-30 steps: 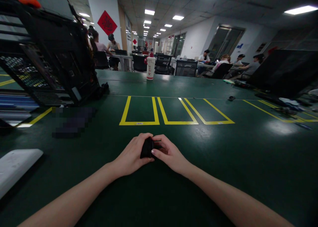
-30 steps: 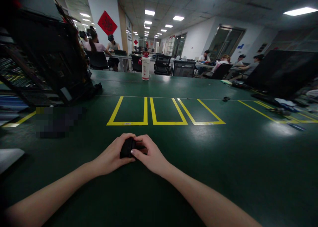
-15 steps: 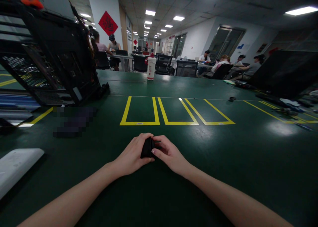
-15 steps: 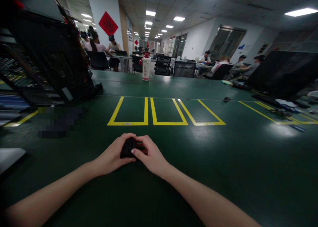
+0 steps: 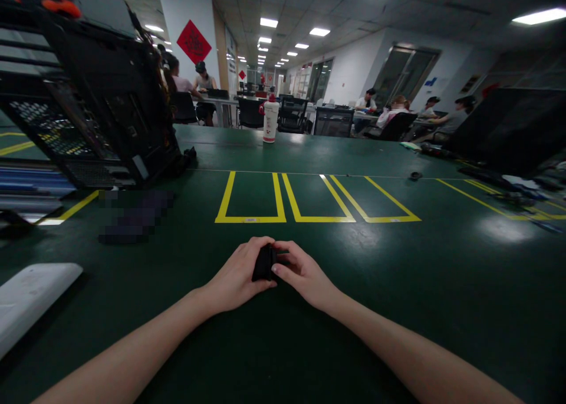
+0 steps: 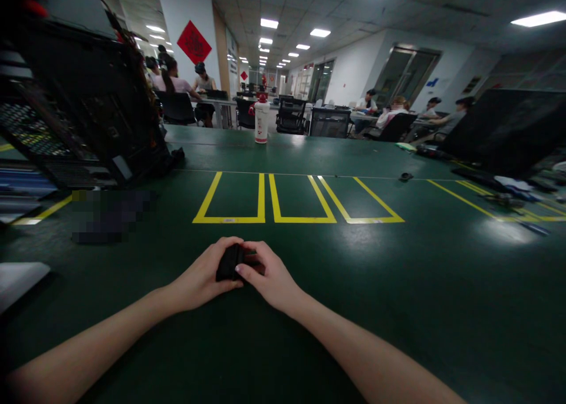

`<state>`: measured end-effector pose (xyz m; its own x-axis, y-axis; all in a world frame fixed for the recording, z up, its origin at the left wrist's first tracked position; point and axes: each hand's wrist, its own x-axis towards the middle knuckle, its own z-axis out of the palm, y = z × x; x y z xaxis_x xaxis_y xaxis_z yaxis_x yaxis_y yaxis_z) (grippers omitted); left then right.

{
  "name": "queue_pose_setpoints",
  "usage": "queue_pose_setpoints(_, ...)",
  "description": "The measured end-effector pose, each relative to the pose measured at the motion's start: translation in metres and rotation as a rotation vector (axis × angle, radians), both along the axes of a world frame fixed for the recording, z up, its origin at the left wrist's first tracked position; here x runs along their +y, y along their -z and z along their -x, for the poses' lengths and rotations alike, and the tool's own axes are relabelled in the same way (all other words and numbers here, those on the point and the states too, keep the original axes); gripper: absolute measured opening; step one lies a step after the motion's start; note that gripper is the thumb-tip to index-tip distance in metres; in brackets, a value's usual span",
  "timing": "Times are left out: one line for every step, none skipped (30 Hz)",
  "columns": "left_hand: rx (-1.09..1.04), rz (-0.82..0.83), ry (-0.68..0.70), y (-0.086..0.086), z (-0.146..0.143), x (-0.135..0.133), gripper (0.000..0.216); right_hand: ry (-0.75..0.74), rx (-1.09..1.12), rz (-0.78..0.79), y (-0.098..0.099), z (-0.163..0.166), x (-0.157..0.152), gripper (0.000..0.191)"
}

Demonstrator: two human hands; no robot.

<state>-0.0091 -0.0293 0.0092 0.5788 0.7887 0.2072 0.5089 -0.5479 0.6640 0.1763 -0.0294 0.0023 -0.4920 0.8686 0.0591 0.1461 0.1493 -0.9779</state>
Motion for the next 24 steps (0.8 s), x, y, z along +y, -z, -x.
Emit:
queue_pose_setpoints(0.003,-0.001,-0.001,0.0003,0.0001,0.0000,0.060,-0.005,0.000,-0.011,0.0001,-0.0002,0.0000,0.030)
queue_pose_setpoints(0.007,-0.005,-0.002,0.0005,0.0001,0.0000,0.060,-0.014,0.008,-0.022,0.0005,-0.0004,0.0001,0.030)
queue_pose_setpoints(0.009,-0.011,-0.003,0.0006,0.0000,0.0000,0.059,-0.027,0.021,-0.031,0.0012,-0.0004,0.0001,0.029)
queue_pose_setpoints(0.010,-0.018,-0.003,0.0004,-0.0002,0.0000,0.059,-0.037,0.036,-0.037,0.0020,-0.0005,0.0002,0.030)
queue_pose_setpoints(0.009,-0.022,-0.002,0.0002,-0.0004,-0.0001,0.058,-0.042,0.048,-0.043,0.0028,-0.0004,0.0002,0.029)
queue_pose_setpoints(0.008,-0.024,-0.002,-0.0002,-0.0006,-0.0002,0.057,-0.040,0.056,-0.049,0.0035,-0.0003,0.0001,0.028)
queue_pose_setpoints(0.007,-0.023,-0.002,-0.0007,-0.0008,-0.0003,0.058,-0.033,0.062,-0.056,0.0040,-0.0002,0.0000,0.025)
queue_pose_setpoints(0.007,-0.020,-0.003,-0.0011,-0.0010,-0.0004,0.058,-0.026,0.065,-0.058,0.0041,-0.0001,-0.0001,0.022)
queue_pose_setpoints(0.009,-0.015,-0.005,-0.0015,-0.0011,-0.0004,0.059,-0.021,0.066,-0.057,0.0039,0.0001,-0.0002,0.020)
queue_pose_setpoints(0.012,-0.008,-0.007,-0.0018,-0.0012,-0.0004,0.059,-0.015,0.066,-0.051,0.0034,0.0003,-0.0004,0.018)
queue_pose_setpoints(0.014,-0.003,-0.009,-0.0019,-0.0012,-0.0003,0.059,-0.011,0.062,-0.042,0.0026,0.0004,-0.0007,0.019)
queue_pose_setpoints(0.016,0.002,-0.010,-0.0019,-0.0012,-0.0002,0.059,-0.009,0.053,-0.030,0.0016,0.0005,-0.0009,0.020)
queue_pose_setpoints(0.017,0.006,-0.008,-0.0017,-0.0011,-0.0001,0.059,-0.005,0.041,-0.017,0.0007,0.0005,-0.0010,0.023)
queue_pose_setpoints(0.016,0.009,-0.007,-0.0015,-0.0010,0.0001,0.060,-0.002,0.024,-0.007,-0.0002,0.0004,-0.0012,0.026)
queue_pose_setpoints(0.016,0.011,-0.005,-0.0012,-0.0010,0.0002,0.060,0.000,0.007,-0.003,-0.0008,0.0003,-0.0013,0.029)
queue_pose_setpoints(0.016,0.011,-0.005,-0.0010,-0.0010,0.0003,0.060,0.000,-0.005,-0.002,-0.0012,0.0001,-0.0014,0.030)
queue_pose_setpoints(0.018,0.009,-0.005,-0.0008,-0.0011,0.0003,0.061,-0.005,-0.007,-0.007,-0.0014,-0.0002,-0.0015,0.030)
queue_pose_setpoints(0.020,0.005,-0.008,-0.0008,-0.0012,0.0003,0.060,-0.013,-0.003,-0.015,-0.0013,-0.0004,-0.0017,0.029)
queue_pose_setpoints(0.020,0.001,-0.010,-0.0009,-0.0012,0.0003,0.060,-0.024,0.007,-0.027,-0.0011,-0.0007,-0.0019,0.030)
queue_pose_setpoints(0.020,-0.003,-0.011,-0.0013,-0.0013,0.0003,0.059,-0.036,0.017,-0.038,-0.0009,-0.0010,-0.0022,0.030)
queue_pose_setpoints(0.019,-0.004,-0.010,-0.0017,-0.0014,0.0003,0.058,-0.043,0.027,-0.050,-0.0006,-0.0012,-0.0024,0.031)
queue_pose_setpoints(0.019,-0.002,-0.010,-0.0023,-0.0014,0.0003,0.058,-0.042,0.031,-0.060,-0.0002,-0.0013,-0.0025,0.030)
queue_pose_setpoints(0.020,0.004,-0.011,-0.0029,-0.0015,0.0002,0.057,-0.034,0.033,-0.068,0.0002,-0.0012,-0.0024,0.028)
queue_pose_setpoints(0.022,0.011,-0.011,-0.0034,-0.0015,0.0002,0.057,-0.023,0.032,-0.073,0.0005,-0.0011,-0.0022,0.025)
